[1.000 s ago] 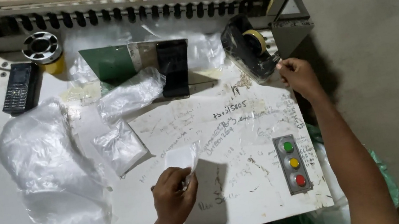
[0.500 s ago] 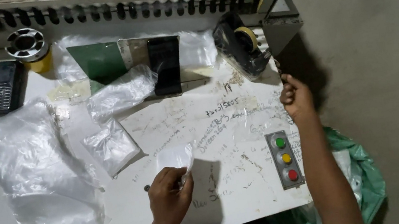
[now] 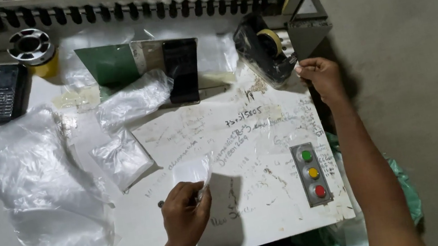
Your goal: The person is folding small plastic bags and placing them into a larger plastic bag for bulk packaging.
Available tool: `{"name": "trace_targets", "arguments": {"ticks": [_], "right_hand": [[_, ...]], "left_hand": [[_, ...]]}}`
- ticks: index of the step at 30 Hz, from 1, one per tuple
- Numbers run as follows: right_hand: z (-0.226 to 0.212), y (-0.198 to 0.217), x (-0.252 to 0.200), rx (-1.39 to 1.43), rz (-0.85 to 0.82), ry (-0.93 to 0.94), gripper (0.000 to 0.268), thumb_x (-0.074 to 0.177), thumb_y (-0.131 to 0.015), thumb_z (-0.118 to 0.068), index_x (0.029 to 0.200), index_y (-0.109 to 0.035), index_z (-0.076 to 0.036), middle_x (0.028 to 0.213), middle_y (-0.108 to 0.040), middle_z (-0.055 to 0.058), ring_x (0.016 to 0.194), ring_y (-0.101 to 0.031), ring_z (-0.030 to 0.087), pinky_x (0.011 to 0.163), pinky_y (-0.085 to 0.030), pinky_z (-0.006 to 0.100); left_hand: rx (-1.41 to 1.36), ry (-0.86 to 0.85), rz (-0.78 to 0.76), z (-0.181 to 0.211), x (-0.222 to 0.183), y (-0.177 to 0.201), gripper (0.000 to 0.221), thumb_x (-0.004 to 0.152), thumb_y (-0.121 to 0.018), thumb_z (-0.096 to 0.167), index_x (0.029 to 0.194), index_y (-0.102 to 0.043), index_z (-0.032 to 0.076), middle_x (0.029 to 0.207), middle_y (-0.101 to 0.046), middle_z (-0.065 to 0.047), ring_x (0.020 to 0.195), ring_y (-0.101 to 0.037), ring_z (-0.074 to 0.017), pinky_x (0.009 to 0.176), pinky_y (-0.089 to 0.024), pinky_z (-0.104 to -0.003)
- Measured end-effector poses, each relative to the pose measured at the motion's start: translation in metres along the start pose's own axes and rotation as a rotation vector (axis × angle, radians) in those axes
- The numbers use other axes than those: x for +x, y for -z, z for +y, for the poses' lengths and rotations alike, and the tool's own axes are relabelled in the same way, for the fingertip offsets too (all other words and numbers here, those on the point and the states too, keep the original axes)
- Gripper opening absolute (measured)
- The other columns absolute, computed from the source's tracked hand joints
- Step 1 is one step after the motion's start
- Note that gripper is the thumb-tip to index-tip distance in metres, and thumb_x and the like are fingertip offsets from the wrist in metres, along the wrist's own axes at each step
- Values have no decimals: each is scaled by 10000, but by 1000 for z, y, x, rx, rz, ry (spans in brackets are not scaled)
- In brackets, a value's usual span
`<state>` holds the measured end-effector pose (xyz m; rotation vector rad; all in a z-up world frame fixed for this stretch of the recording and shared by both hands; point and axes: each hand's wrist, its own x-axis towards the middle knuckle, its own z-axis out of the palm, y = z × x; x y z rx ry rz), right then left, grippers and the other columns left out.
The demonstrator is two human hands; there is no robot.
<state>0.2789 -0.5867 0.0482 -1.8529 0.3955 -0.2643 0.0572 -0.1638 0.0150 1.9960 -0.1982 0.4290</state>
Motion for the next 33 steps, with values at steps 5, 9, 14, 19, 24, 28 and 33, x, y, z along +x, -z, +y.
{"name": "trace_targets", "arguments": {"ticks": [5,9,14,19,24,28,33], "right_hand": [[-57,-2,-18,-240,-64,-144,101,948,-776,-143,1015,-762,-69,815,-687,59,633,-578,141,600,-497,338],[-64,7,-10,-280,-102,-224,142,946,-778,-166,1061,-772,-83,796,-699,47,678,-593,118,641,-504,295],[-48,12,4,-225,-111,-299,193,895,-818,-211,1036,-756,-96,813,-694,41,646,-584,119,607,-496,262],[-93,-2,-28,-520,-122,-119,159,954,-737,-193,1072,-767,-92,955,-721,67,753,-611,176,664,-494,369],[-108,0,-20,-610,-184,-138,126,968,-754,-194,992,-783,-73,804,-684,87,656,-541,167,606,-430,381],[-67,11,6,-493,-167,-175,175,954,-817,-242,965,-763,-76,718,-637,69,615,-501,152,604,-431,402],[8,8,34,-818,23,198,170,925,-793,-338,933,-817,-171,938,-777,28,879,-714,231,719,-516,416]], "left_hand": [[16,-35,36,2,7,3,108,832,-778,117,897,-757,34,748,-705,-62,621,-649,-157,511,-526,-281],[1,-12,16,0,3,2,111,843,-773,120,906,-750,32,792,-735,-94,654,-701,-187,508,-583,-287],[-34,25,2,1,1,-1,110,832,-776,115,909,-751,41,750,-695,-59,614,-656,-152,476,-553,-261],[-10,20,2,-1,2,-3,90,837,-764,111,896,-745,45,735,-689,-49,611,-657,-146,482,-556,-256],[22,-16,-32,-5,2,-5,111,839,-790,125,914,-747,56,737,-679,-45,594,-631,-147,483,-533,-269],[20,3,-36,-5,1,-8,99,842,-768,127,915,-748,63,757,-696,-45,588,-650,-152,485,-538,-274],[53,-69,-73,-16,-6,-20,165,824,-764,104,966,-752,20,814,-709,-98,675,-654,-204,515,-518,-312]]}}
